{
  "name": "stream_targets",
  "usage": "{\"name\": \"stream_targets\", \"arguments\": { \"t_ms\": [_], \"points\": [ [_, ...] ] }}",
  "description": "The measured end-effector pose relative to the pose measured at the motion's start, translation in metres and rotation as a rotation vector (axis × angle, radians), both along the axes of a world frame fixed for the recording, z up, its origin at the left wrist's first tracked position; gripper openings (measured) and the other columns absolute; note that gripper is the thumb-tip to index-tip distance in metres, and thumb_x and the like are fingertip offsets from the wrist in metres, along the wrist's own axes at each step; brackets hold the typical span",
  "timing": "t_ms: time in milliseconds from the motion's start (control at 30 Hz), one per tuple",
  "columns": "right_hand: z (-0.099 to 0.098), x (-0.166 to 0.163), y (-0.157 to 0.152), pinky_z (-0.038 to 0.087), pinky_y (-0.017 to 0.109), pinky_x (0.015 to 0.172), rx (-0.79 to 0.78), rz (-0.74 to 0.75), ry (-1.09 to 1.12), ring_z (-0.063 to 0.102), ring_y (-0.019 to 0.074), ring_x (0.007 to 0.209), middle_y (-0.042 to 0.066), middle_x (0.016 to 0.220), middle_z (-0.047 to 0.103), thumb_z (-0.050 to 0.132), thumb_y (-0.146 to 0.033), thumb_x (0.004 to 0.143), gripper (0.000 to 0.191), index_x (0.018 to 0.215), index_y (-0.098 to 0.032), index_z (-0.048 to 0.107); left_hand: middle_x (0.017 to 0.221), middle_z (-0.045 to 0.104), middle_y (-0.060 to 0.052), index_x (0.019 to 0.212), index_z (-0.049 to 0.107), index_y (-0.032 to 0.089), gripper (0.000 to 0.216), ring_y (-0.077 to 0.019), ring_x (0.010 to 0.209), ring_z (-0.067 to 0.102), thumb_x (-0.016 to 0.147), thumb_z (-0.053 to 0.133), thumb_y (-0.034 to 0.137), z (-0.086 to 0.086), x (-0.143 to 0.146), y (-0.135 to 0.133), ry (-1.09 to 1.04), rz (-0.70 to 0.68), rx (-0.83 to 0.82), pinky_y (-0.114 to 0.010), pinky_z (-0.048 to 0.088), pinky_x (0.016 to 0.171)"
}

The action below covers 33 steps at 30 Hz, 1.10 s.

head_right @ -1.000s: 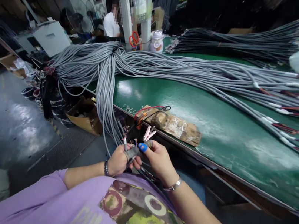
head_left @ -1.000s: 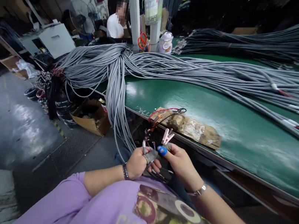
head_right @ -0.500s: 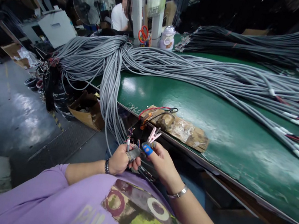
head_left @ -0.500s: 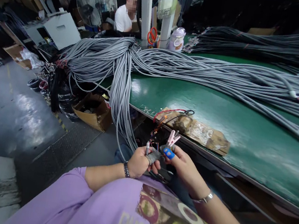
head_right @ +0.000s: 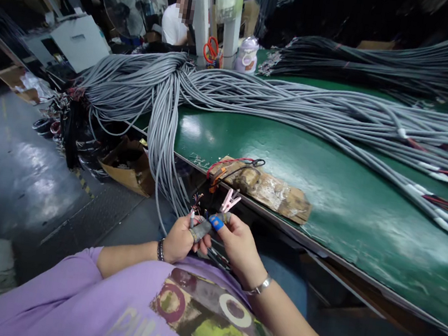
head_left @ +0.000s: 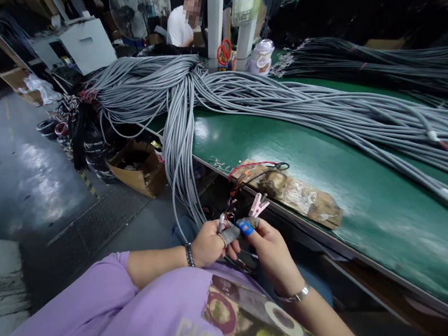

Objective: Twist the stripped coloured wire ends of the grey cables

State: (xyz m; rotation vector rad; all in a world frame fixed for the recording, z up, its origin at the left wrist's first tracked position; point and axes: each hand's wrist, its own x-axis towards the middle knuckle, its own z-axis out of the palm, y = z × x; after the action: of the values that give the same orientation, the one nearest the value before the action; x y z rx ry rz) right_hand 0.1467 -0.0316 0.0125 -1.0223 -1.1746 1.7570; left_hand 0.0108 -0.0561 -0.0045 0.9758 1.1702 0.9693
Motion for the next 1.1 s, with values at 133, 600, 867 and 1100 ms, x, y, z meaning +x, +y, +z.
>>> {"name": "stream_targets", "arguments": {
  "t_ms": [133,600,867,1100],
  "points": [
    [0.004,-0.001,-0.002,0.039,0.031,0.054,-0.054,0.022,0.072,0.051,0.0147,0.047,-0.003,0.048,0.056,0.068,-0.052,0.074,0.033,0.070,-0.023,0.052,0.056,0.061,-0.002,0.068,0.053,0.015,0.046,-0.0091,0.040,0.054,0.072,0.062,0.060,0.000,0.000,0.000,-0.015,0.032,0.002,-0.018,0.028,0.036],
    [-0.016,0.021,0.011,0.047,0.032,0.068,-0.188,0.019,0.248,0.056,0.0158,0.068,0.002,0.076,0.061,0.069,-0.045,0.073,0.026,0.081,-0.020,0.065,0.050,0.057,0.000,0.063,0.054,0.015,0.048,-0.0067,0.035,0.047,0.068,0.065,0.061,0.007,-0.009,0.004,-0.038,0.016,0.003,-0.019,0.024,0.034],
    [-0.017,0.021,0.033,0.046,0.028,0.059,-0.144,-0.054,0.241,0.050,0.0139,0.062,0.002,0.072,0.059,0.066,-0.064,0.072,0.045,0.083,-0.020,0.065,0.046,0.057,0.000,0.068,0.061,0.013,0.048,-0.0075,0.030,0.044,0.056,0.076,0.057,0.020,-0.015,0.029,-0.188,-0.251,-0.149,-0.021,0.025,0.030],
    [-0.006,0.011,0.035,0.044,0.030,0.057,-0.129,-0.107,0.225,0.048,0.0149,0.057,0.002,0.063,0.056,0.062,-0.071,0.069,0.051,0.071,-0.020,0.060,0.043,0.055,0.001,0.080,0.064,0.011,0.054,-0.0068,0.028,0.039,0.055,0.075,0.058,0.027,-0.007,0.040,-0.182,-0.280,-0.155,-0.021,0.022,0.030]
  ]
}}
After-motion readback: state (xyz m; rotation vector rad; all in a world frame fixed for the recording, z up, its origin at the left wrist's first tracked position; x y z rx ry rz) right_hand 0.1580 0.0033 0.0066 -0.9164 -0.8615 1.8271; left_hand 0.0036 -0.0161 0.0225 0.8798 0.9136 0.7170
